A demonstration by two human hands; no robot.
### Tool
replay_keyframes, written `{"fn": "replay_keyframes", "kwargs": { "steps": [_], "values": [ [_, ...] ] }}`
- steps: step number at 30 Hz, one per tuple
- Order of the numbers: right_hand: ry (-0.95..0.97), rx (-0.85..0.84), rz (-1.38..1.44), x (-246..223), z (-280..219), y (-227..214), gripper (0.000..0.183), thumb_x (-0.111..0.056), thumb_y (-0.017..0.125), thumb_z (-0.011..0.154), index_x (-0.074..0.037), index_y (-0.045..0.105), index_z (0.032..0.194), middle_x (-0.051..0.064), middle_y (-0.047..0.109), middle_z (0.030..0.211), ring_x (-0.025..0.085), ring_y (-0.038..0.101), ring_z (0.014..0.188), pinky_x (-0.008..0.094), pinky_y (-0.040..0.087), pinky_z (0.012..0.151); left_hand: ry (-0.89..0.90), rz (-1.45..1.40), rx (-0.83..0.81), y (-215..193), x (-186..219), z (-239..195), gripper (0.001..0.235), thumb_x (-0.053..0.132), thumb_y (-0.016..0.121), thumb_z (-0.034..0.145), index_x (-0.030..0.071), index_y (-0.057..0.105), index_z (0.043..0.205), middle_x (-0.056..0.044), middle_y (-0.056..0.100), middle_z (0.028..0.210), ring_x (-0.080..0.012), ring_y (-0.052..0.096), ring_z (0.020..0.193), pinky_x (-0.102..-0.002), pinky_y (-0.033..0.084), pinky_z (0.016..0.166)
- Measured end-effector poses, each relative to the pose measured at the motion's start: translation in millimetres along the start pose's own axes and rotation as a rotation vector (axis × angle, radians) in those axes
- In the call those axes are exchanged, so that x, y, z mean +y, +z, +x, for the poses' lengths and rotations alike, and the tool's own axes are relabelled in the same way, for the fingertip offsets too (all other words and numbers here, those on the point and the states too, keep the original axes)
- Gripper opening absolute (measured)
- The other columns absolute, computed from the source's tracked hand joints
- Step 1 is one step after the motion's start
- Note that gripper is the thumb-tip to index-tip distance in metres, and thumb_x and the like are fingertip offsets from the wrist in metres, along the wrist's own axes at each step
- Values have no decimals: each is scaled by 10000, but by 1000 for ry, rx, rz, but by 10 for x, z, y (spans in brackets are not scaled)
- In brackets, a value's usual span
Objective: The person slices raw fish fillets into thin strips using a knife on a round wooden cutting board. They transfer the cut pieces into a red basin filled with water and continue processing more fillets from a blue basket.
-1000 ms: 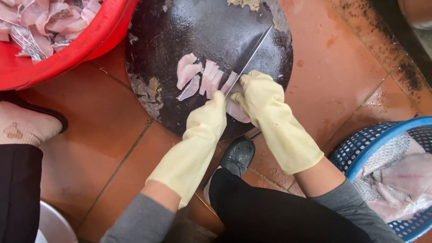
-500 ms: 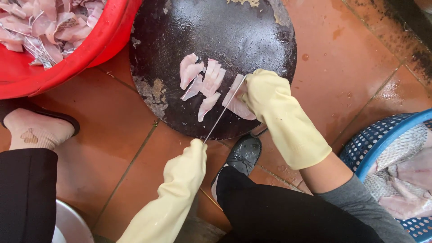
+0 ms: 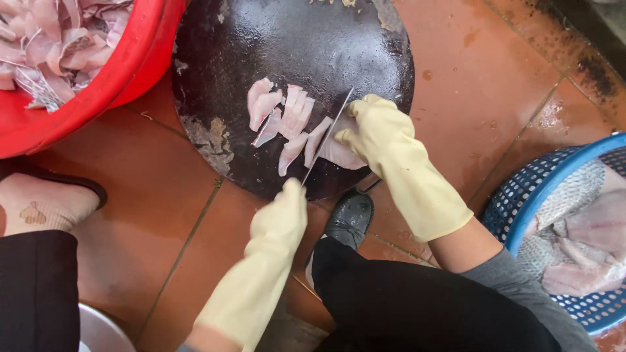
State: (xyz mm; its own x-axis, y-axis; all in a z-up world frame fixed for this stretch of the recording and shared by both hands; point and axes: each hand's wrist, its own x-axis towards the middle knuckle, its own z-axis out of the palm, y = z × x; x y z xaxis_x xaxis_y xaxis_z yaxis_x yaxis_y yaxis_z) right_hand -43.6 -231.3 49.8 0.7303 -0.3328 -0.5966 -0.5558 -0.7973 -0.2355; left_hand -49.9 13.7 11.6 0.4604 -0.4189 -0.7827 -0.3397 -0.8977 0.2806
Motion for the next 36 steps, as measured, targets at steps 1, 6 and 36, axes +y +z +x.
{"fn": "replay_keyframes", "kwargs": {
  "steps": [1, 6, 36],
  "values": [
    [25, 2, 14, 25, 4, 26, 522, -423, 788, 915, -143, 688, 1343, 107, 631, 1202, 359, 690, 1167, 558, 626, 880, -28, 89, -7, 117, -153, -129, 277, 388, 300, 1128, 162, 438, 1207, -91, 758, 994, -340, 794, 889, -539, 631, 790],
    [40, -47, -27, 25, -68, -15, 495, -450, 736, 939, -186, 689, 1354, 96, 663, 1190, 324, 700, 1172, 510, 627, 891, -82, 190, 65, 127, -457, -408, 339, 503, 309, 1130, 188, 415, 1191, -73, 708, 914, -368, 786, 807, -550, 624, 725],
    [-18, 33, 3, 133, -273, 61, 596, -390, 717, 948, -58, 589, 1426, 170, 654, 1235, 396, 690, 1174, 552, 632, 871, -65, 228, -14, 144, -33, -474, 355, 537, 283, 1108, 203, 385, 1170, -53, 697, 927, -368, 788, 794, -551, 619, 709]
  ]
}}
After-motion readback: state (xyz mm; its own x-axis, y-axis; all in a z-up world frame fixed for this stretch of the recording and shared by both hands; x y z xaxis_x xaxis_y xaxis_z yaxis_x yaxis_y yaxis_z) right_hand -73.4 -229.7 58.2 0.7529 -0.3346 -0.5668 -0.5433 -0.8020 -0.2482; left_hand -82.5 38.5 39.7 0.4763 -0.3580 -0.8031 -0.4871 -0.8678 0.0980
